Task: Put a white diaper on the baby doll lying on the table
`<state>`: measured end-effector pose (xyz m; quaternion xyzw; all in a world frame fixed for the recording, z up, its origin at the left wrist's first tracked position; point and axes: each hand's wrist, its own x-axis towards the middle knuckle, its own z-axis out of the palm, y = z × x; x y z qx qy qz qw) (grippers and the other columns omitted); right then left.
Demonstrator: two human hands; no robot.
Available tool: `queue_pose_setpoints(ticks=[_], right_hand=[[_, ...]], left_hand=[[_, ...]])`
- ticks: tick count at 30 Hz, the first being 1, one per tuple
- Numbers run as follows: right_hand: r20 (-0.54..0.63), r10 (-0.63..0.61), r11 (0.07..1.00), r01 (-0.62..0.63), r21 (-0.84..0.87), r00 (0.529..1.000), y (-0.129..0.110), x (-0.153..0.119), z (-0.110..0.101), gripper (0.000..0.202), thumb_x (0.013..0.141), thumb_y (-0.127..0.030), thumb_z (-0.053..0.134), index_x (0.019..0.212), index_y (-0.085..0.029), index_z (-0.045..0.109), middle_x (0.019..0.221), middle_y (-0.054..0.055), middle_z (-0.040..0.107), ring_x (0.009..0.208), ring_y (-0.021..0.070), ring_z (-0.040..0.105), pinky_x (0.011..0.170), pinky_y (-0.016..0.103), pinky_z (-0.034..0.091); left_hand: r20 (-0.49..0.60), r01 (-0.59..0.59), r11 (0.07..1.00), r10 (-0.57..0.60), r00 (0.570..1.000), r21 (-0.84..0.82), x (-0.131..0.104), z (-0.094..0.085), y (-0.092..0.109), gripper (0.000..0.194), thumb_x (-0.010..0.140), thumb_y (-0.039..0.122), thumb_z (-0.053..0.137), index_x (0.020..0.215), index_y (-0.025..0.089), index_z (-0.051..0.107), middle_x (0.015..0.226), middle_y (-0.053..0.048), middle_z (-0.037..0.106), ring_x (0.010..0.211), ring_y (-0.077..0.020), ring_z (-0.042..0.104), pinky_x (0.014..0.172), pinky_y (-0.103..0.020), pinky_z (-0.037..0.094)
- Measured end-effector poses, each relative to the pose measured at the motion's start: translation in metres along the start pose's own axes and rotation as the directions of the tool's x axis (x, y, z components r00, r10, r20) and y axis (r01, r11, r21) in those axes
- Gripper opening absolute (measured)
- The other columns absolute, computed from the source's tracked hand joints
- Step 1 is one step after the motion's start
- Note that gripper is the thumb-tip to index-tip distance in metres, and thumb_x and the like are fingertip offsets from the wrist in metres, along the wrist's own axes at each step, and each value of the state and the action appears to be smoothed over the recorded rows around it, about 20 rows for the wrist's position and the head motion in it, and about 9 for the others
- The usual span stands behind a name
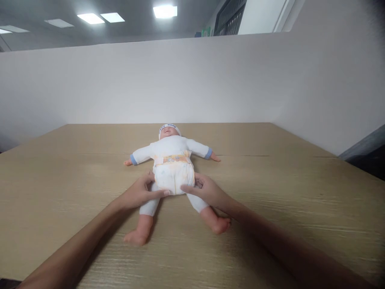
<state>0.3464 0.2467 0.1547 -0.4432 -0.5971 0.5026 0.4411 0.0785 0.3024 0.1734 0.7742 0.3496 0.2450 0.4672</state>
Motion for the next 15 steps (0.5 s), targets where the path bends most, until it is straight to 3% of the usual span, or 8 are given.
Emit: queue_pose_setpoints(ticks=[4,7,15], right_hand=[[-0.039,-0.046,0.969,0.035,-0.244,0.998,-0.0056,-0.0068,-0.0021,0.050,0.084,-0.045,0.089,0.127,-0.025,0.076,0.133,0.008,0.078,0.124,0.0341,0.071,0.108,0.048,0.055],[-0.066,-0.092,0.915,0.058,-0.400,0.994,-0.0065,-0.0085,-0.0041,0.048,0.086,-0.047,0.087,0.128,-0.027,0.076,0.133,0.008,0.077,0.123,0.0353,0.069,0.107,0.049,0.054],[0.022,-0.120,0.926,0.120,-0.359,0.992,-0.0031,-0.0012,-0.0077,0.044,0.093,-0.042,0.081,0.133,-0.025,0.073,0.140,0.009,0.075,0.125,0.0333,0.071,0.110,0.048,0.054]], left_hand=[[-0.044,0.008,0.971,0.003,0.999,0.238,-0.0025,-0.0004,0.0022,0.051,0.078,0.061,0.090,0.111,0.024,0.080,0.121,-0.009,0.067,0.118,-0.0359,0.062,0.107,-0.050,0.052],[-0.023,-0.023,0.953,0.031,0.999,0.303,-0.0023,-0.0014,0.0020,0.048,0.085,0.062,0.084,0.116,0.025,0.079,0.124,-0.010,0.064,0.121,-0.0364,0.061,0.108,-0.050,0.050],[0.011,-0.063,0.949,0.063,0.998,0.309,-0.0028,-0.0028,0.0001,0.045,0.096,0.060,0.072,0.125,0.026,0.077,0.132,-0.010,0.062,0.129,-0.0365,0.055,0.115,-0.050,0.046]])
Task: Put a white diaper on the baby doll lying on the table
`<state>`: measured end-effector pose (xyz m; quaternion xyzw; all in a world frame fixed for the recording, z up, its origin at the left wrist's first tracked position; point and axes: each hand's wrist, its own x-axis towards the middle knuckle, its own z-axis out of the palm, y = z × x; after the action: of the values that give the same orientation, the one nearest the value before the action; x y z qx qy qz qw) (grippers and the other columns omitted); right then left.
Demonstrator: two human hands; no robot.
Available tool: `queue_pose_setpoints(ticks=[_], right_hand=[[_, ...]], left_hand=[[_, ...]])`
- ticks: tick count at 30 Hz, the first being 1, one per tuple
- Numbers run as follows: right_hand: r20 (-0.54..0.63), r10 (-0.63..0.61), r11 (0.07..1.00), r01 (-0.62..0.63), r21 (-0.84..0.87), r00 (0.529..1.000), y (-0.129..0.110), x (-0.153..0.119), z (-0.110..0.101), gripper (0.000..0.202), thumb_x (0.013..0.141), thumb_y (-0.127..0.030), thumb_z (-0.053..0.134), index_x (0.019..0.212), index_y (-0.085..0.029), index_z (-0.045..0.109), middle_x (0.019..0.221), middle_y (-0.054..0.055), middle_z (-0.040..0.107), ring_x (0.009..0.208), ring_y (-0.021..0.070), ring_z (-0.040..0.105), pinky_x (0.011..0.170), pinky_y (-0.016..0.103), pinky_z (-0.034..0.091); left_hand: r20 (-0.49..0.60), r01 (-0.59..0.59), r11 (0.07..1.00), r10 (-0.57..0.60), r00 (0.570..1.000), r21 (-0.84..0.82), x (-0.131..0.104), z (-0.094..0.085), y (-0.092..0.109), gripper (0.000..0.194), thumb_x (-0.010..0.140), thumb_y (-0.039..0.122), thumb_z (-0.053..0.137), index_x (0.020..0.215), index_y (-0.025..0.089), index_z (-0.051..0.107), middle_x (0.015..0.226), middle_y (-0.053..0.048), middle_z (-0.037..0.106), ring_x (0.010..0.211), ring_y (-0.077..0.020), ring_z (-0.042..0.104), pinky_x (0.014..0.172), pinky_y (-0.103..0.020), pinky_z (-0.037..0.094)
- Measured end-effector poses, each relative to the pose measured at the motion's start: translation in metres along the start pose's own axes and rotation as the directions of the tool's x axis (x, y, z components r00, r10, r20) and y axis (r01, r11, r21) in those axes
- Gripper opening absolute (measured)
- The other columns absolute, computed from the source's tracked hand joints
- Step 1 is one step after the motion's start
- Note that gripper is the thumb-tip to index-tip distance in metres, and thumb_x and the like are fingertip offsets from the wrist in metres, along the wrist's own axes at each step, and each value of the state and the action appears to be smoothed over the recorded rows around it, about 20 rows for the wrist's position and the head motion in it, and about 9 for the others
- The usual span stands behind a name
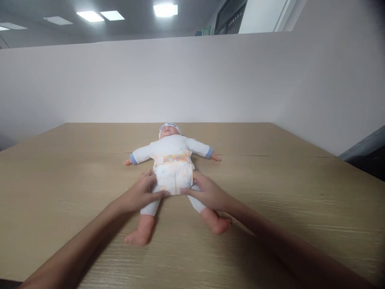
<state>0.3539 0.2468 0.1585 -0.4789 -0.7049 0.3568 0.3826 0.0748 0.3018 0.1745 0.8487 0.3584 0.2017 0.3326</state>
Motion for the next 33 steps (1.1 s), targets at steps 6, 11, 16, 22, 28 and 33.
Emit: queue_pose_setpoints(ticks=[6,11,16,22,28,33], right_hand=[[0.050,0.039,0.988,-0.046,0.147,0.998,0.002,0.005,0.000,0.053,0.092,-0.037,0.082,0.142,-0.025,0.069,0.144,0.009,0.074,0.133,0.0341,0.069,0.114,0.049,0.055],[0.047,0.061,0.974,-0.070,0.216,0.997,0.004,0.004,0.002,0.058,0.088,-0.039,0.086,0.142,-0.024,0.069,0.146,0.010,0.072,0.136,0.0350,0.067,0.118,0.051,0.053],[0.081,0.070,0.901,-0.097,0.424,0.994,0.006,0.003,0.002,0.070,0.080,-0.054,0.091,0.139,-0.021,0.071,0.143,0.013,0.074,0.137,0.0363,0.067,0.122,0.052,0.050],[0.119,0.135,0.899,-0.172,0.402,0.984,0.008,0.006,-0.005,0.060,0.081,-0.067,0.085,0.119,-0.021,0.081,0.117,0.011,0.083,0.123,0.0375,0.073,0.110,0.055,0.057],[0.134,0.142,0.911,-0.183,0.370,0.981,0.004,0.006,-0.007,0.059,0.084,-0.070,0.080,0.115,-0.020,0.081,0.117,0.010,0.083,0.121,0.0357,0.073,0.108,0.052,0.057],[0.086,0.047,0.955,-0.070,0.288,0.995,0.001,-0.001,-0.004,0.053,0.091,-0.059,0.079,0.128,-0.022,0.076,0.132,0.010,0.078,0.130,0.0344,0.069,0.114,0.050,0.053]], left_hand=[[-0.003,-0.017,0.996,0.017,1.000,-0.088,0.001,0.000,-0.001,0.047,0.098,0.058,0.072,0.133,0.028,0.074,0.140,-0.011,0.061,0.135,-0.0361,0.054,0.120,-0.051,0.044],[-0.005,-0.006,0.988,0.005,1.000,-0.151,0.003,0.002,0.000,0.045,0.093,0.055,0.079,0.126,0.024,0.078,0.132,-0.010,0.069,0.128,-0.0349,0.061,0.114,-0.051,0.049],[-0.050,-0.011,0.937,-0.007,0.999,-0.350,0.002,0.007,-0.001,0.039,0.094,0.054,0.079,0.119,0.024,0.078,0.126,-0.007,0.075,0.123,-0.0313,0.066,0.112,-0.045,0.051],[0.002,0.057,0.881,-0.063,0.998,-0.469,0.001,0.008,-0.003,0.039,0.095,0.055,0.076,0.121,0.026,0.077,0.130,-0.007,0.076,0.125,-0.0318,0.068,0.108,-0.042,0.054],[-0.032,0.047,0.906,-0.066,0.997,-0.422,0.002,0.009,-0.003,0.037,0.095,0.056,0.076,0.116,0.026,0.079,0.128,-0.007,0.076,0.122,-0.0319,0.068,0.105,-0.042,0.055],[-0.056,-0.005,0.946,-0.014,0.998,-0.325,0.001,0.008,0.000,0.037,0.092,0.057,0.078,0.106,0.023,0.081,0.117,-0.008,0.075,0.114,-0.0309,0.066,0.106,-0.045,0.054]])
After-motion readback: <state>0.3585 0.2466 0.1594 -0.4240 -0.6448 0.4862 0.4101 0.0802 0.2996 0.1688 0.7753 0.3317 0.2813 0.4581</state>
